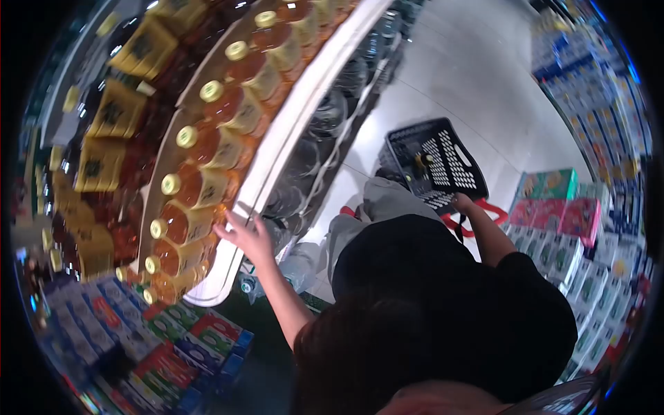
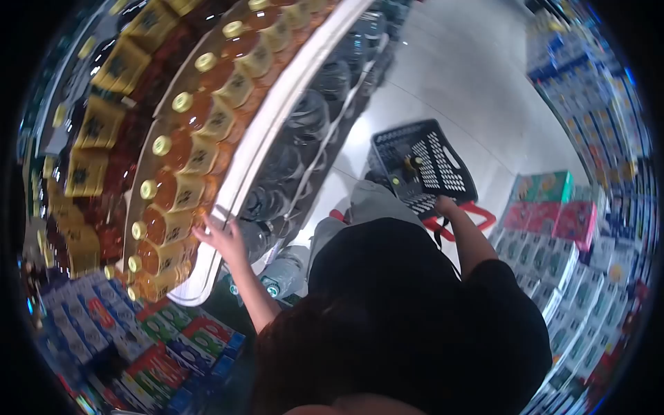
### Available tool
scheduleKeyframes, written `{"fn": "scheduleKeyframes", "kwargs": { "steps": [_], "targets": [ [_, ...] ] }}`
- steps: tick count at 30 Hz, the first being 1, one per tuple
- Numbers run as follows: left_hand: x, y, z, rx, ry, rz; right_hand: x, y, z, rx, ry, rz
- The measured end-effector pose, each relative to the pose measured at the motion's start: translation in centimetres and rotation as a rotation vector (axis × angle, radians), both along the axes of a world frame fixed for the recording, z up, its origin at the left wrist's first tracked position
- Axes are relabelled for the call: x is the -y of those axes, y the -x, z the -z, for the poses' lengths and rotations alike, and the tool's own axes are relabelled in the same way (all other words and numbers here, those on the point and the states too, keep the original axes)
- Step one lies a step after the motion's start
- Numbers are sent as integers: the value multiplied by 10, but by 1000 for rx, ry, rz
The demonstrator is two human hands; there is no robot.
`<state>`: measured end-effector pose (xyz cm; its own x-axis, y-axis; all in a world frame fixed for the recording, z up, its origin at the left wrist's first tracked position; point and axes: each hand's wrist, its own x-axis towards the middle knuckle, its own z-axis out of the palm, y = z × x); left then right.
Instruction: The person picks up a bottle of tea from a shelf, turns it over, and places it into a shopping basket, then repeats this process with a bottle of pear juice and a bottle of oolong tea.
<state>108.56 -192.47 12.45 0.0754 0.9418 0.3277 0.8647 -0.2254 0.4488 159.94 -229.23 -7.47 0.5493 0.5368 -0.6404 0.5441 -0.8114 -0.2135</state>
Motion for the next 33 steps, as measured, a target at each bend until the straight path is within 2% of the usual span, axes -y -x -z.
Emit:
{"fn": "scheduleKeyframes", "kwargs": {
  "steps": [2,3,5,7,8,9,11,15,17,20,21,22,23,24,25,27,30,33],
  "targets": [
    [5,-9,-4,23,37,-34,13,-7,-2,-86,67,-195],
    [6,-9,4,5,-23,-27,15,-5,3,-105,29,-34],
    [15,-22,9,55,-2,18,23,-4,36,-108,-155,15],
    [29,-50,16,17,-13,145,16,1,32,-188,-136,162],
    [38,-75,15,20,56,176,2,4,12,-182,-103,179],
    [44,-93,23,14,110,273,7,2,27,-221,-150,224],
    [59,-137,37,-8,327,409,7,-4,36,-231,-143,139],
    [83,-226,60,-135,652,725,13,-19,67,-283,-57,172],
    [99,-275,67,-213,793,837,61,-20,210,-206,-156,-181],
    [122,-330,91,-296,1001,987,12,-49,152,-326,11,84],
    [128,-347,103,-325,1068,1027,6,-60,167,-364,-33,43],
    [132,-367,119,-344,1131,1065,-8,-79,171,-412,29,-25],
    [136,-387,137,-342,1084,1094,-14,-88,182,-368,5,164],
    [140,-404,155,-342,1039,1122,-28,-107,184,-367,34,133],
    [142,-419,173,-340,993,1153,-32,-117,201,-349,-41,220],
    [144,-447,217,-508,735,1217,-47,-147,224,-304,-22,220],
    [136,-491,265,-771,731,1107,-54,-173,274,-179,-65,348],
    [116,-502,328,-983,741,1020,-78,-202,280,-184,77,460]
  ]
}}
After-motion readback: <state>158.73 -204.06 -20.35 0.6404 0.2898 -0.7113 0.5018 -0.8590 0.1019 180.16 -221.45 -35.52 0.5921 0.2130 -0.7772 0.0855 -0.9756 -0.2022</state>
